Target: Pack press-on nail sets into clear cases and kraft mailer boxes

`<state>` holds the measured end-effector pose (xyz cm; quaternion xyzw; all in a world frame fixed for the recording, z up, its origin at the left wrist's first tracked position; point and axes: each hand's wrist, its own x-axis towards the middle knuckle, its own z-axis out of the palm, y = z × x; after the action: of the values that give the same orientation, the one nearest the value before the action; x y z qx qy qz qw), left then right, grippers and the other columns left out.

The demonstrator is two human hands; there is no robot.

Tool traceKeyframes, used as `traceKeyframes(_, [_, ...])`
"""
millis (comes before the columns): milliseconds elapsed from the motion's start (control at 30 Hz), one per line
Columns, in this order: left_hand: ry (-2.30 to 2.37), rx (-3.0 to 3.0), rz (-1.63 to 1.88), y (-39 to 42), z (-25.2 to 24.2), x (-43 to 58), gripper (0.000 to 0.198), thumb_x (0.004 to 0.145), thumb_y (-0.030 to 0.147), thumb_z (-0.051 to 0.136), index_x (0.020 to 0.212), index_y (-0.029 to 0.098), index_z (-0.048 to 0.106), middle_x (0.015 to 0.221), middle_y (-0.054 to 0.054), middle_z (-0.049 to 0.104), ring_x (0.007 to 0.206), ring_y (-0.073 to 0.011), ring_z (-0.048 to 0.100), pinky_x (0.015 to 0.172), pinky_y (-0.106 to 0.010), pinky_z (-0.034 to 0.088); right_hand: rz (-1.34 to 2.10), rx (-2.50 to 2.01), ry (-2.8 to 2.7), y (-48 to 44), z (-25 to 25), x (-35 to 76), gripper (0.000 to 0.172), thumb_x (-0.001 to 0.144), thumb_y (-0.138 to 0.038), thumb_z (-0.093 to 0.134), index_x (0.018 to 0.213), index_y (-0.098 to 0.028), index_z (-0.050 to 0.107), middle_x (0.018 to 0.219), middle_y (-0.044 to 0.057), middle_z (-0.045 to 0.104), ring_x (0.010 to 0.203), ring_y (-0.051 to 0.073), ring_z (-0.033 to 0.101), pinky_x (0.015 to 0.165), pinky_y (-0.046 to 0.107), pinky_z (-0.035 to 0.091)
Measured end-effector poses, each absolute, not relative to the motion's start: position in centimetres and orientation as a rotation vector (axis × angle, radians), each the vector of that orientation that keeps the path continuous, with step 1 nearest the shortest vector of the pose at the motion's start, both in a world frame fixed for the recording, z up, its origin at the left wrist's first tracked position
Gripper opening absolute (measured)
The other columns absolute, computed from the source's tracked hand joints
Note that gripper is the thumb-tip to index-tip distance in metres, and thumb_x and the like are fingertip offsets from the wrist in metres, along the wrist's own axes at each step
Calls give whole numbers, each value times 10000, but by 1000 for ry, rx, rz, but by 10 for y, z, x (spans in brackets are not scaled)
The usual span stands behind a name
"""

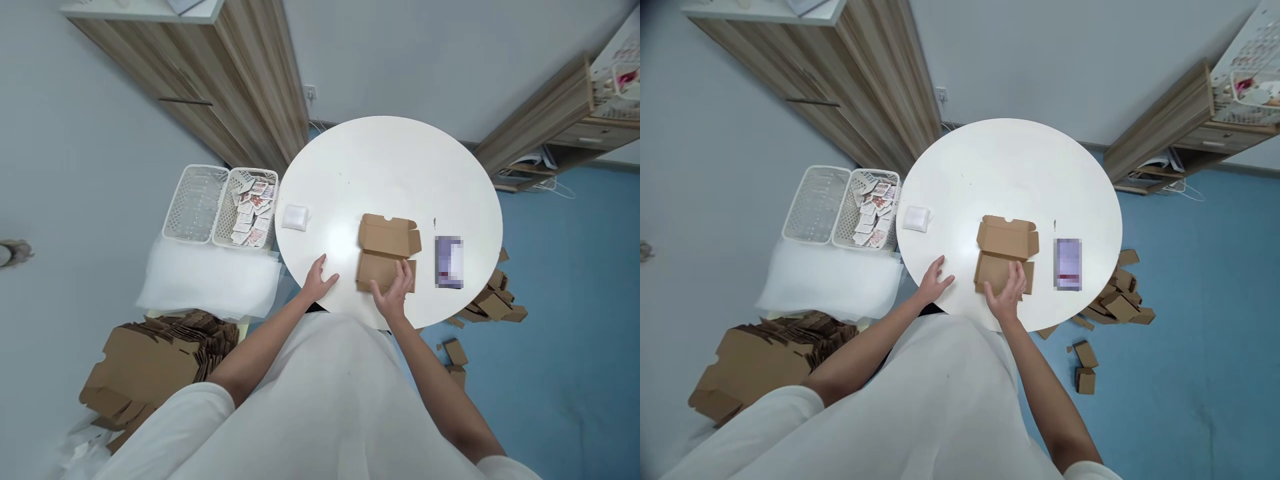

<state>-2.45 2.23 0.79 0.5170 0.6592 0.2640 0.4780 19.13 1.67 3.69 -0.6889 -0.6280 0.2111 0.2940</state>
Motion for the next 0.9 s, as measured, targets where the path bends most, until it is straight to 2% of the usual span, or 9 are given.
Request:
traceKeyframes(133, [1837,1251,755,46,11,-74,565,836,407,438,1334,222,246,1405,-86,259,1303,-223,233,1040,-382,283,761,-1724,-1798,43,43,134,626,772,-396,462,1320,-197,232,1321,144,323,1221,301,303,966,520,268])
traceKeyframes(267, [1978,1246,792,81,11,-117,539,849,418,408,1322,203,264,1429,-91,187,1329,-220,152,1078,-380,187,1199,-1695,-1710,79,33,76,537,774,-416,470,1261,-224,351,1264,103,423,1102,234,444,899,420,399])
traceKeyframes(433, [1917,1110,736,123,6,-143,616,827,437,444,1344,190,214,1443,-100,165,1339,-244,99,1085,-404,126,1471,-1776,-1429,126,18,21,568,750,-451,504,1257,-239,362,1326,69,393,1161,221,413,917,380,405])
traceKeyframes(567, [1876,1117,688,137,2,-146,574,834,358,446,1339,184,235,1421,-99,243,1330,-248,143,1079,-427,124,1552,-1775,-1251,150,13,-3,616,747,-443,519,1293,-250,311,1392,57,304,1221,218,354,955,382,374])
traceKeyframes(667, [1860,1185,702,139,-2,-145,500,827,315,456,1297,210,323,1371,-85,348,1299,-249,232,1068,-431,159,1609,-1717,-1177,157,11,-12,627,729,-412,552,1290,-264,315,1393,52,302,1215,211,360,948,359,381])
traceKeyframes(767, [1841,1156,743,137,-6,-146,441,813,297,474,1237,196,406,1305,-103,425,1232,-253,347,1018,-419,269,1647,-1642,-1120,157,8,-17,608,705,-373,581,1255,-253,352,1346,62,372,1143,199,435,915,346,407])
traceKeyframes(900, [1813,1012,849,131,-10,-146,337,796,272,491,1114,161,494,1111,-111,554,991,-206,541,850,-349,434,1607,-1683,-1060,151,3,-15,467,684,-358,586,1109,-220,453,1217,72,492,960,177,545,846,354,443])
